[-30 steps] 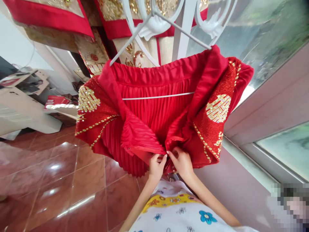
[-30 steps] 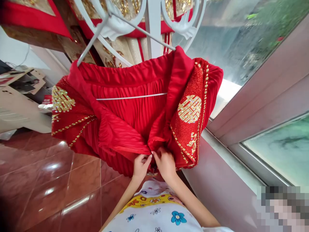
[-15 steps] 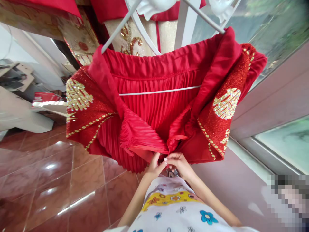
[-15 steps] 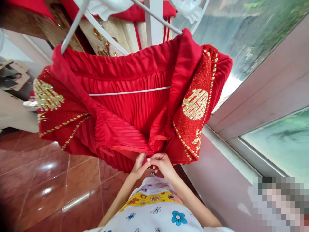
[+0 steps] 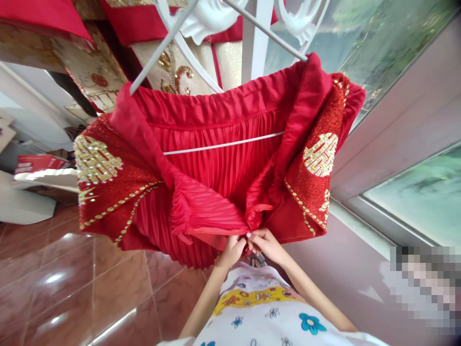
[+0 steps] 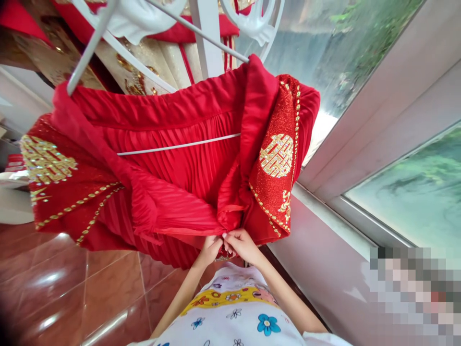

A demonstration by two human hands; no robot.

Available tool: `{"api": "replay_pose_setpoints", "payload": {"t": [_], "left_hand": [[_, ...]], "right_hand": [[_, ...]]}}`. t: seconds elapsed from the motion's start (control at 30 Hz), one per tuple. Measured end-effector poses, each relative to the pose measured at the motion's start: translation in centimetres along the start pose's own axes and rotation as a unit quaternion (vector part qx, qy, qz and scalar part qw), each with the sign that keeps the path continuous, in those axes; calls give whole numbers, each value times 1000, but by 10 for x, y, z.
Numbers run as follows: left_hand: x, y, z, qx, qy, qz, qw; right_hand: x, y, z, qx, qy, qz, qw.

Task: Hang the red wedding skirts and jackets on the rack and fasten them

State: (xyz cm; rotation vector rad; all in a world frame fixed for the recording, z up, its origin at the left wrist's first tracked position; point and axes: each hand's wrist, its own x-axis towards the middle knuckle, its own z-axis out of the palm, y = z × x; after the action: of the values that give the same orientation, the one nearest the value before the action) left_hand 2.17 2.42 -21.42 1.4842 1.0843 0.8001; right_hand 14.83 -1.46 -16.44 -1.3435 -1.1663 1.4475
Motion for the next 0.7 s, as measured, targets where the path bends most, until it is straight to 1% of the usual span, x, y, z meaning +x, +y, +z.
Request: {"api": "replay_pose_setpoints", "payload": {"t": [0.07,0.13,0.23,0.3,0.37,0.43,0.47,0.53,0.6,0.67,0.7], "left_hand": [[2,-2,1,-9,-16,14,1000],[4,-5,1,-14,-25,40,999],[6,-6,0,7,-20,88,996],[7,-7,0,29,-8,111,993],[9,-8,1,43,4,123,991],[10,-7,2,53,10,131,990],[10,-6,1,60,12,135,989],[8,3,-5,74,19,146,986],[0,21,-19,110,50,192,974],[-13,45,-39,169,108,274,941],[-21,57,-49,200,138,312,918]], "right_hand": [[0,2,3,-69,88,-16,994],[-2,3,6,-142,173,-29,974],[-8,1,8,-234,251,-54,938],[-11,-1,8,-277,277,-80,917],[-13,-4,5,-298,265,-103,911],[-12,-9,2,-291,228,-106,923],[-10,-13,0,-267,217,-96,934],[-7,-25,0,-169,207,-61,962],[-6,-42,5,-13,181,-10,983],[-8,-63,16,136,110,49,983],[-10,-72,22,190,59,71,978]]}}
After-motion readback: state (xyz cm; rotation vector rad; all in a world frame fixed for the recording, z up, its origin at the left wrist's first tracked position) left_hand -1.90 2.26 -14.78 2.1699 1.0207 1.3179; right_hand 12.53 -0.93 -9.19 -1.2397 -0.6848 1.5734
